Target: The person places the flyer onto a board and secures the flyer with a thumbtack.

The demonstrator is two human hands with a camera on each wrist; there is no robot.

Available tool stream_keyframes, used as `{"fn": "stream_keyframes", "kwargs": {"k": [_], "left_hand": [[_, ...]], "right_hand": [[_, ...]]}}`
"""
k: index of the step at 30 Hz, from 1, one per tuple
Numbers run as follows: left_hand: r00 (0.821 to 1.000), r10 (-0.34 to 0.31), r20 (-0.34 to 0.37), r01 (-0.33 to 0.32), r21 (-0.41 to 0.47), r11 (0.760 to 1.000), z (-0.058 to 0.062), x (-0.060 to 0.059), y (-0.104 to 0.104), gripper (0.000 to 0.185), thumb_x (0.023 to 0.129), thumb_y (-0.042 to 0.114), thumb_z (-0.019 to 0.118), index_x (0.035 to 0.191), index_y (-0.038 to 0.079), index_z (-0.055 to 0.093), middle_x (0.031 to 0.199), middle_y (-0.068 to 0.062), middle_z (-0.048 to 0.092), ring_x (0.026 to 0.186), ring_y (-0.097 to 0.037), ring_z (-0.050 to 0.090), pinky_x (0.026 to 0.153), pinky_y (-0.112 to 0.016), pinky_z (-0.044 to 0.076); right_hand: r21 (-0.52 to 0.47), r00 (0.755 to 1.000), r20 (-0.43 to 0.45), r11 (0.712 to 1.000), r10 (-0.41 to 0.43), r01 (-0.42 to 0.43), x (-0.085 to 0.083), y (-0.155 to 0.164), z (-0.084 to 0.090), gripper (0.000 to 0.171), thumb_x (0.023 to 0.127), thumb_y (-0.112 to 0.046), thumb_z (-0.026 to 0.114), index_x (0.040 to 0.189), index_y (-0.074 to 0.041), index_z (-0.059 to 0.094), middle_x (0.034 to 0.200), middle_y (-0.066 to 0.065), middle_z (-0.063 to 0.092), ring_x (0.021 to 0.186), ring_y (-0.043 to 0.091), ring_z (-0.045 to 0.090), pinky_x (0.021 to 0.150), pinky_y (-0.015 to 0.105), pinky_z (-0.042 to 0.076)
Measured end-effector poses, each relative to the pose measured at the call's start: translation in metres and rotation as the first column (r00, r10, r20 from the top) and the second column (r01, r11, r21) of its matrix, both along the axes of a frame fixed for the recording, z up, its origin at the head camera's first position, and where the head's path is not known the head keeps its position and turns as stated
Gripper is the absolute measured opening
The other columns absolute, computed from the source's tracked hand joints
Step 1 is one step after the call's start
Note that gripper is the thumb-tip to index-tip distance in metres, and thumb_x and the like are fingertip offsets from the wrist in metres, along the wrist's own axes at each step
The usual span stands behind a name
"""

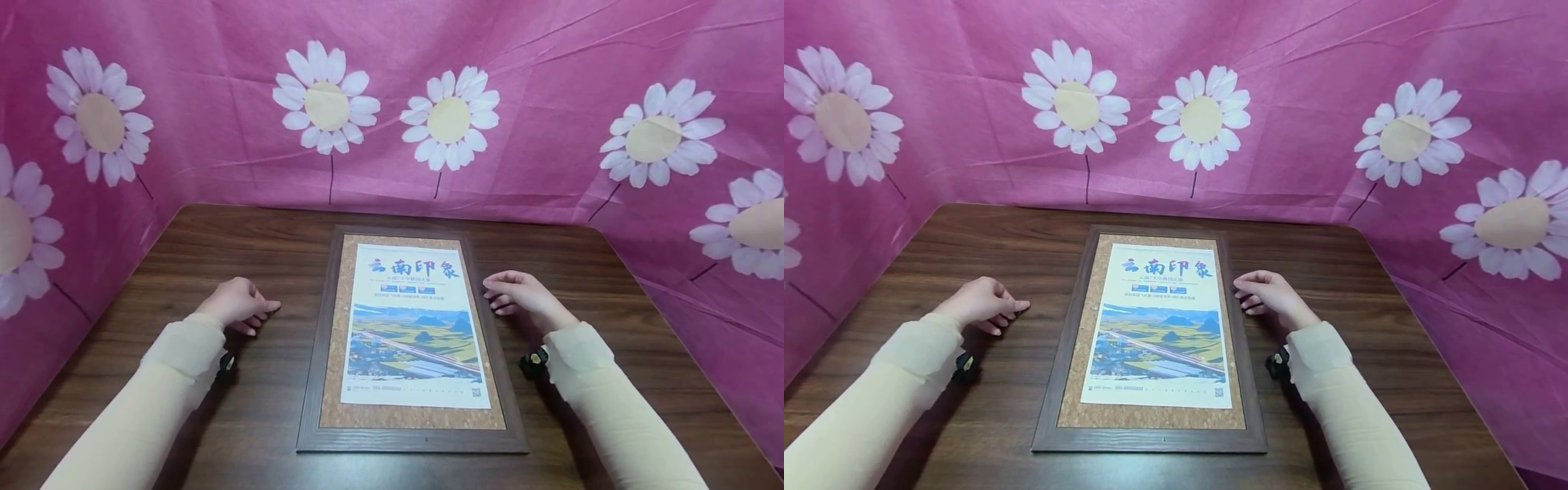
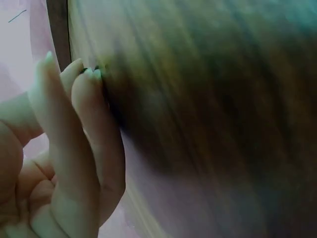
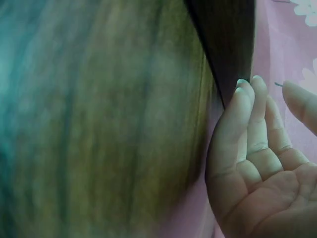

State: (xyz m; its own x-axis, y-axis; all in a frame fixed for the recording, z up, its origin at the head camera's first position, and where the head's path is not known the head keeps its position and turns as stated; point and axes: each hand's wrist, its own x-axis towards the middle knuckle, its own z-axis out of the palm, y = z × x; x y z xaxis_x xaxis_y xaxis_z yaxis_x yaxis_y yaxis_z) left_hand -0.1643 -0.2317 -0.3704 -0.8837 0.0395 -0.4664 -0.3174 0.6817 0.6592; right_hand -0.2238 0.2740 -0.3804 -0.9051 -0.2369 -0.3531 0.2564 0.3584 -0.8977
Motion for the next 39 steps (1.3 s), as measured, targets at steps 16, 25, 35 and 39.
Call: {"fn": "stream_keyframes", "kwargs": {"k": [16,25,35,39], "left_hand": [[0.996,-0.081,0.021,0.079,0.102,0.992,0.005,-0.005,0.007,0.017,0.092,0.008,0.068,0.096,-0.009,0.067,0.073,0.000,0.064,0.064,-0.008,0.060,0.058,-0.026,0.059],[0.993,-0.069,-0.098,0.091,0.244,0.966,0.014,-0.021,0.026,0.025,0.092,0.005,0.067,0.108,-0.014,0.064,0.081,-0.006,0.070,0.067,-0.008,0.062,0.061,-0.029,0.061],[0.983,0.019,-0.185,0.045,0.336,0.941,0.028,-0.047,0.072,0.028,0.095,0.010,0.065,0.115,-0.010,0.064,0.106,-0.022,0.070,0.076,-0.014,0.066,0.065,-0.029,0.061],[0.981,0.024,-0.193,0.053,0.385,0.922,0.028,-0.052,0.087,0.029,0.097,0.009,0.063,0.120,-0.009,0.062,0.113,-0.025,0.065,0.085,-0.021,0.068,0.065,-0.029,0.061]], "right_hand": [[0.046,0.999,0.009,0.998,0.052,-0.052,0.001,0.000,-0.006,0.041,0.097,-0.020,0.064,0.127,0.006,0.051,0.088,-0.005,0.063,0.072,0.007,0.063,0.070,0.025,0.059],[0.105,0.993,-0.024,0.988,0.113,-0.110,0.000,0.002,-0.008,0.042,0.095,-0.013,0.065,0.128,0.009,0.050,0.092,-0.005,0.063,0.074,0.010,0.063,0.071,0.027,0.059],[0.087,0.979,0.032,0.975,0.203,-0.205,-0.003,0.008,-0.006,0.055,0.089,-0.008,0.071,0.136,0.009,0.048,0.089,-0.001,0.062,0.077,0.009,0.064,0.073,0.028,0.058],[0.076,0.974,0.046,0.972,0.220,-0.223,-0.004,0.009,-0.006,0.057,0.088,-0.006,0.072,0.137,0.009,0.048,0.089,-0.001,0.060,0.076,0.009,0.063,0.073,0.027,0.057]]}}
